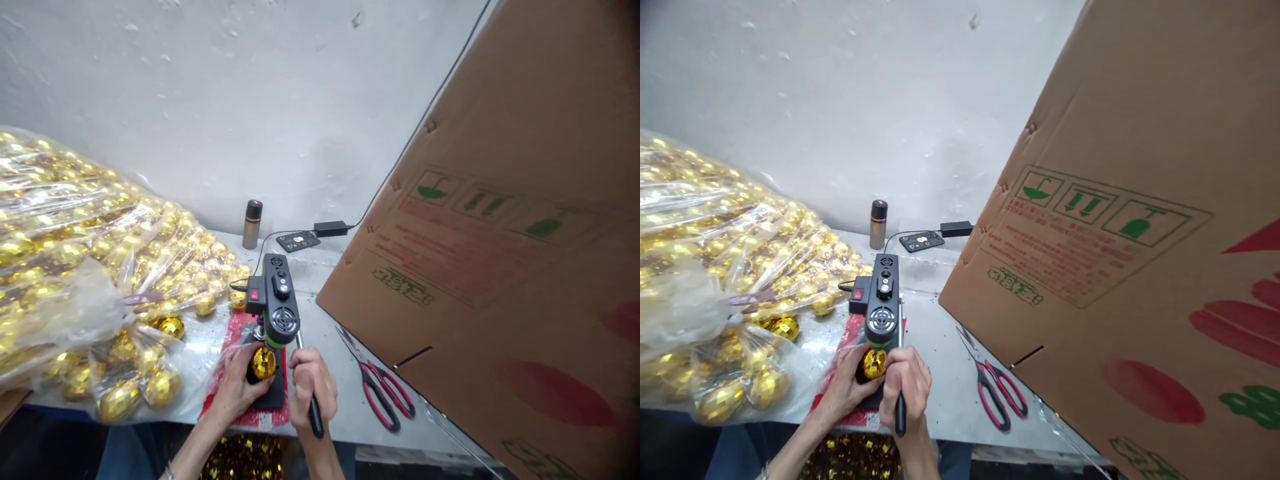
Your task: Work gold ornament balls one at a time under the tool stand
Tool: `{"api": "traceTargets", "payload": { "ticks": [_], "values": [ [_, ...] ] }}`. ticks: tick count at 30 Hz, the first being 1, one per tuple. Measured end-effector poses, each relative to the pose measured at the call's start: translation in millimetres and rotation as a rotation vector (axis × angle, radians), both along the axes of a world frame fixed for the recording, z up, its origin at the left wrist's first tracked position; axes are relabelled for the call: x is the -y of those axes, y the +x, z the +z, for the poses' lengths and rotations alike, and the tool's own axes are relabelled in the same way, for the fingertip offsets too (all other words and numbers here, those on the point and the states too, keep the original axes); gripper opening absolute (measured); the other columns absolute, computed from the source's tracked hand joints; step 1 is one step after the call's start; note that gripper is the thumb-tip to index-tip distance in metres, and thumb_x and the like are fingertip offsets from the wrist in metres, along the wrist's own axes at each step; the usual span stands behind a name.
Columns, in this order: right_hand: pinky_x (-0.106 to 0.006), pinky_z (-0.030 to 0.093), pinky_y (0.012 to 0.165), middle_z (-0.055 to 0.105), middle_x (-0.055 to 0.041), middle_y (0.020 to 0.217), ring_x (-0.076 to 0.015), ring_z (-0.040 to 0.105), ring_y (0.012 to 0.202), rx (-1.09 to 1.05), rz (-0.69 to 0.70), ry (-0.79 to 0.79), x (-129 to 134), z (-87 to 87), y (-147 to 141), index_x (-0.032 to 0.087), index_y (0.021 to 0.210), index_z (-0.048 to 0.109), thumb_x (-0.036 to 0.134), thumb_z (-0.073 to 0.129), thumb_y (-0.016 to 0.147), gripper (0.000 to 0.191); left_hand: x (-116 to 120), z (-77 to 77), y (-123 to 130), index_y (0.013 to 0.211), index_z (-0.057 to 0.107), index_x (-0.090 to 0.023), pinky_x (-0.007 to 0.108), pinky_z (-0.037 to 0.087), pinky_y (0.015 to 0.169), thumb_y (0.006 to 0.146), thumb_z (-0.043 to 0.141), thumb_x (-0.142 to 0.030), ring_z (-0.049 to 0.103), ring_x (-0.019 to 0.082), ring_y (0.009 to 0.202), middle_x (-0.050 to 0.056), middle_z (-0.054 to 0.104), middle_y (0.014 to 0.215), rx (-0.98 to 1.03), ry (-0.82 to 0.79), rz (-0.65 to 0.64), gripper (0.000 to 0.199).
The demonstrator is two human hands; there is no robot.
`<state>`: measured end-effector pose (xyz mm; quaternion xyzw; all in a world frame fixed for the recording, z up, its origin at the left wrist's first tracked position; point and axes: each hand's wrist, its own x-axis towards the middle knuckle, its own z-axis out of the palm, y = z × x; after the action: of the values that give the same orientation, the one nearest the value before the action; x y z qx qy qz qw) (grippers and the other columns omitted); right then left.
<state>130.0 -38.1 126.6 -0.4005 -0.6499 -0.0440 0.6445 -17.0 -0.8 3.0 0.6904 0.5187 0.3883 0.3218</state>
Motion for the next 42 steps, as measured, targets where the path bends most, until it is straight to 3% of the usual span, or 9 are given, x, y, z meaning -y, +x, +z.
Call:
{"api": "traceTargets", "payload": {
  "ticks": [4,8,42],
  "values": [
    [-0.027,0.045,0.061,0.057,0.0024,0.074,-0.0118,0.054,0.063,-0.075,-0.035,-0.022,2.0,-22.2,-6.6,0.024,0.08,0.048,0.017,0.038,0.111,0.033,2.1,2.8,2.4,0.13,0.075,-0.025,0.058,0.052,0.109,0.075,0.081,-0.03,0.069,0.039,0.12,0.011,0.08,0.125,0.003,-0.004,-0.002,0.056],
    [-0.03,0.045,0.064,0.056,0.0018,0.074,-0.0131,0.054,0.063,-0.105,-0.052,-0.038,3.9,-28.4,-7.2,0.024,0.08,0.049,0.018,0.038,0.111,0.033,3.2,5.0,3.5,0.13,0.075,-0.024,0.058,0.053,0.108,0.073,0.081,-0.03,0.069,0.04,0.119,0.012,0.081,0.125,0.015,-0.022,-0.006,0.057],
    [-0.031,0.047,0.07,0.053,0.0041,0.071,-0.0129,0.05,0.061,-0.231,-0.13,0.013,-0.7,-30.5,-17.7,0.024,0.076,0.049,0.024,0.039,0.112,0.038,3.8,1.5,9.4,0.128,0.076,-0.024,0.059,0.053,0.107,0.069,0.08,-0.027,0.069,0.041,0.119,0.013,0.081,0.125,0.012,-0.033,0.025,0.06]
  ]
}}
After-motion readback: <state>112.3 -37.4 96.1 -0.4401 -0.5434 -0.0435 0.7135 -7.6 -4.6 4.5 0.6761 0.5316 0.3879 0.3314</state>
